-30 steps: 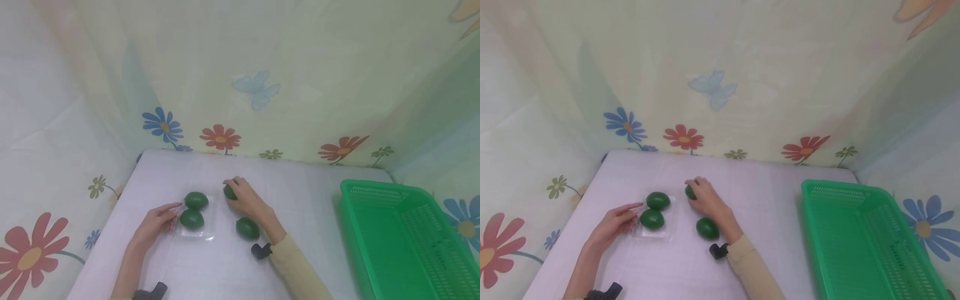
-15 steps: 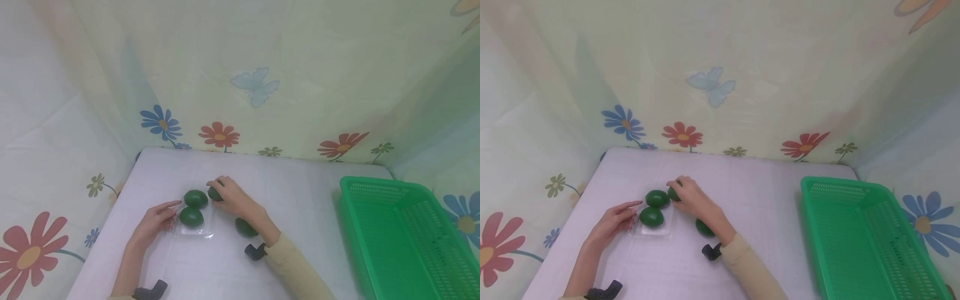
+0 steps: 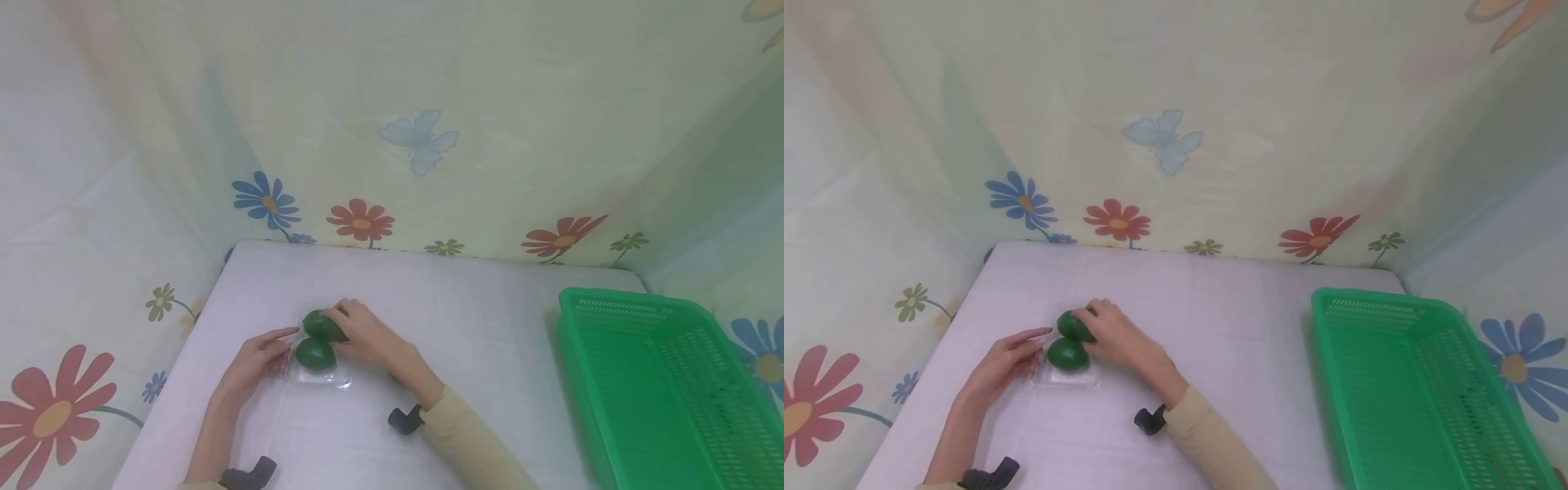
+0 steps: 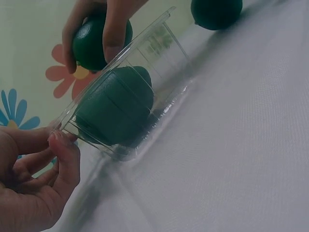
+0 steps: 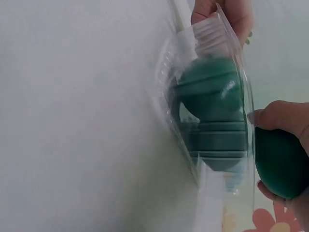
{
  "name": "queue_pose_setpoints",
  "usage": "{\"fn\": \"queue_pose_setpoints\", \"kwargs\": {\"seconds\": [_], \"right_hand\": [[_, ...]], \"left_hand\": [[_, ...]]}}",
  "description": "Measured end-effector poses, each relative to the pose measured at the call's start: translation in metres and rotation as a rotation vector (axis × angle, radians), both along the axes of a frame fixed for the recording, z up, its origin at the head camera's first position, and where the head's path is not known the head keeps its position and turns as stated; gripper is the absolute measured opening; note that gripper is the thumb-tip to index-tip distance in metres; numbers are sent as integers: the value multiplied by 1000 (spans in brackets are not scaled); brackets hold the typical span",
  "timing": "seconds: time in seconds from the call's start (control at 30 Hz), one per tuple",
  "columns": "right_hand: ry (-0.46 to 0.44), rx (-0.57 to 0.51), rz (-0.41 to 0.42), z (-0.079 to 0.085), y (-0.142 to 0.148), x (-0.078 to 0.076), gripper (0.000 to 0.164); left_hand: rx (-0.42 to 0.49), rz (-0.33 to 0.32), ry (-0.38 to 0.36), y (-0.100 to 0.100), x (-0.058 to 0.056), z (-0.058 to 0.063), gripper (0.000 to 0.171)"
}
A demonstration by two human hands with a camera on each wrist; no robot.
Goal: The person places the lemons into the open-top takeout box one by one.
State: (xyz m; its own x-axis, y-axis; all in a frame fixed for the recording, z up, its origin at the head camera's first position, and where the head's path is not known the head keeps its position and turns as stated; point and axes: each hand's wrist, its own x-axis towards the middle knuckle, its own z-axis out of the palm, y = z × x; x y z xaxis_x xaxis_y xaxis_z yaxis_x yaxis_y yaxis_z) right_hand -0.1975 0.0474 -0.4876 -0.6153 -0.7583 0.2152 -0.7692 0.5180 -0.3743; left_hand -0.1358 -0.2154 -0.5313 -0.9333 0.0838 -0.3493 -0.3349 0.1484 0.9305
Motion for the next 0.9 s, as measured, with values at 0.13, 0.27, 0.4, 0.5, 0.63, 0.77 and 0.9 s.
{"fn": "queue_pose_setpoints", "kwargs": {"seconds": [0.13,0.27,0.4,0.5,0.63,0.77,0.9], "right_hand": [[3,32,6,-5,-6,4,53],[1,50,-3,-7,-9,7,53],[-10,52,-7,-8,-11,8,55],[-21,75,1,-9,-12,7,59],[-33,92,0,-10,-12,6,63],[-26,91,-7,-11,-11,6,67],[-12,88,-7,-12,-11,6,68]], "left_hand": [[8,1,-5,0,0,-1,46],[1,0,-1,0,-1,-1,46],[-9,0,2,0,-1,-2,47],[-13,3,1,0,-1,-1,47],[-16,-1,7,0,-2,-1,47],[-20,-6,18,0,-2,-1,47],[-21,3,9,0,-1,-2,46]]}}
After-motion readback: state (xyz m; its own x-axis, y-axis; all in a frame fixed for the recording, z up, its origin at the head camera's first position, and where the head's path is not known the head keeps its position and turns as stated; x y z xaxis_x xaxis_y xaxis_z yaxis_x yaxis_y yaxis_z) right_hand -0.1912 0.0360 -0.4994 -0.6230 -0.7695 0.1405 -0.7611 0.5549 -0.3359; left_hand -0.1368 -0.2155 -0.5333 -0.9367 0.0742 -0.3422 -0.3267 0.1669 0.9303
